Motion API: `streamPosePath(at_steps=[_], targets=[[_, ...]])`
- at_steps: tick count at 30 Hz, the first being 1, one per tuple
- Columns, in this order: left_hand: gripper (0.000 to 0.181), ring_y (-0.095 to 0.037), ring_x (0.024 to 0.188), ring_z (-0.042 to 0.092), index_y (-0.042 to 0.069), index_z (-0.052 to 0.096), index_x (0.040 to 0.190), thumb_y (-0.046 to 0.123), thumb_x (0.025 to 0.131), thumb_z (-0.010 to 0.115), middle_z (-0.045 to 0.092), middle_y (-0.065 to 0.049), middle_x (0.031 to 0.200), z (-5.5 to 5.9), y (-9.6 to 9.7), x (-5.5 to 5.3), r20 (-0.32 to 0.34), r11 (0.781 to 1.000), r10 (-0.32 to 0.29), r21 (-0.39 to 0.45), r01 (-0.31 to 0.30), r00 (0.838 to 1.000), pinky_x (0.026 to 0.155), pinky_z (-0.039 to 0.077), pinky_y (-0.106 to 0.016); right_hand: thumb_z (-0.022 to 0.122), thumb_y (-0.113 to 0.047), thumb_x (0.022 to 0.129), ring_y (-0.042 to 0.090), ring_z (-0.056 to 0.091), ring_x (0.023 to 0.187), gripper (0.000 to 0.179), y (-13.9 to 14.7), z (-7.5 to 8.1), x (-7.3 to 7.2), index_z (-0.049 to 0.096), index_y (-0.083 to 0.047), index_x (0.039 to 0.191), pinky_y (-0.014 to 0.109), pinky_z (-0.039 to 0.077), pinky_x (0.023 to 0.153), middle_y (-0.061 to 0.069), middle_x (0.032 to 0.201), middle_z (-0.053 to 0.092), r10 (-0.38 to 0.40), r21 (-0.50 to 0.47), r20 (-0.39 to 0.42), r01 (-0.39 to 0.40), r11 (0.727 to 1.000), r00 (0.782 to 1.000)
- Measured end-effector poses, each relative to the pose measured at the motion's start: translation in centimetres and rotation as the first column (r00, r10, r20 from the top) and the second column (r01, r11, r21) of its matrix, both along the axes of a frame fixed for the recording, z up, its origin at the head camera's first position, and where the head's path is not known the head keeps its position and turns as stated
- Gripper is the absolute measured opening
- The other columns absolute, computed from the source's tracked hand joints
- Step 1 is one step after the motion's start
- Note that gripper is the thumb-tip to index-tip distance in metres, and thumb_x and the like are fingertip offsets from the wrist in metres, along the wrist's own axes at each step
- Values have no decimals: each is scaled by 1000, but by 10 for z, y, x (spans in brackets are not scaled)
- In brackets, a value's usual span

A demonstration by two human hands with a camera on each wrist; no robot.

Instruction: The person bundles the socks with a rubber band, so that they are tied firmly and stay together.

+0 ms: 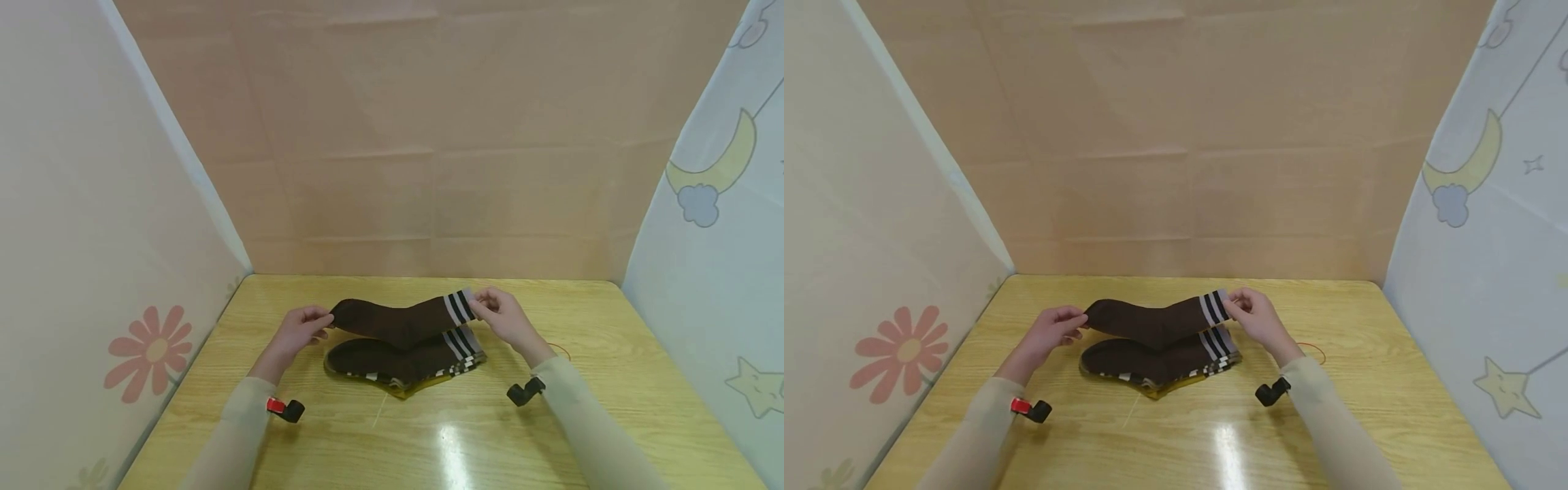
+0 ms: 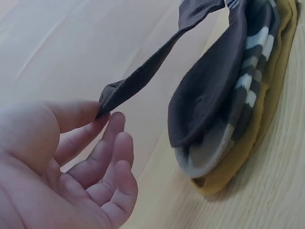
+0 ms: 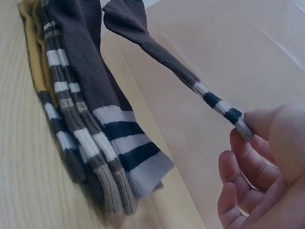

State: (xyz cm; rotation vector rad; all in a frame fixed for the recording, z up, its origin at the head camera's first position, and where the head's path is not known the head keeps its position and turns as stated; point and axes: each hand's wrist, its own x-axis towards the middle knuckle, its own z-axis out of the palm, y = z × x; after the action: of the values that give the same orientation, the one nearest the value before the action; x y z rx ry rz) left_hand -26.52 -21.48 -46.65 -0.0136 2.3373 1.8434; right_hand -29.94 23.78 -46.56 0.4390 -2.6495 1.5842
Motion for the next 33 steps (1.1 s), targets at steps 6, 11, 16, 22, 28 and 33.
streamPosePath(at_steps=[6, 11, 16, 22, 28, 33], targets=[[28, -30, 92, 70, 0, 71, 119, 25, 104, 69, 76, -7, 101, 2, -2, 7, -23, 1000, -11, -18, 11, 1000, 84, 57, -44, 65, -29, 107, 38, 60, 85, 29, 2, -2, 6, 65, -2, 116, 30, 47, 65, 12, 91, 67, -6, 12, 15, 6, 1000, 1000], [29, -32, 90, 69, -2, 70, 120, 21, 103, 71, 75, -13, 99, 3, -3, 13, -23, 1000, -16, -15, 16, 1000, 80, 57, -41, 64, -29, 108, 36, 61, 89, 29, 3, -1, 12, 65, -2, 118, 29, 49, 68, 10, 95, 67, -7, 18, 37, 7, 1000, 999], [29, -31, 87, 68, -4, 71, 122, 17, 102, 71, 74, -11, 96, 2, -5, 18, -6, 1000, -21, -8, 21, 1000, 75, 57, -38, 61, -20, 109, 37, 62, 89, 24, 0, 4, 20, 65, 2, 117, 34, 51, 70, 12, 95, 68, 1, 31, 63, -3, 1000, 998], [29, -23, 84, 66, -4, 71, 121, 18, 102, 71, 73, -5, 94, 4, -9, 23, 1, 999, -42, -5, 42, 999, 75, 57, -37, 60, -16, 109, 38, 61, 87, 21, -1, 6, 26, 65, 3, 115, 38, 52, 70, 11, 92, 66, 26, 26, 74, -28, 999, 997], [25, -17, 79, 65, -4, 72, 116, 17, 102, 70, 75, -5, 93, 5, -12, 29, 17, 997, -70, 12, 70, 997, 73, 56, -34, 64, -24, 108, 34, 61, 86, 24, 4, -7, 22, 66, -2, 115, 32, 50, 69, 8, 90, 66, 29, 34, 69, -31, 999, 997], [22, -17, 79, 64, -3, 73, 112, 16, 103, 70, 75, -4, 92, 1, -14, 30, 29, 994, -105, 21, 104, 994, 73, 55, -34, 66, -27, 107, 34, 61, 85, 26, 7, -14, 21, 65, -2, 114, 33, 52, 70, 8, 89, 66, 44, 37, 84, -47, 998, 996]])
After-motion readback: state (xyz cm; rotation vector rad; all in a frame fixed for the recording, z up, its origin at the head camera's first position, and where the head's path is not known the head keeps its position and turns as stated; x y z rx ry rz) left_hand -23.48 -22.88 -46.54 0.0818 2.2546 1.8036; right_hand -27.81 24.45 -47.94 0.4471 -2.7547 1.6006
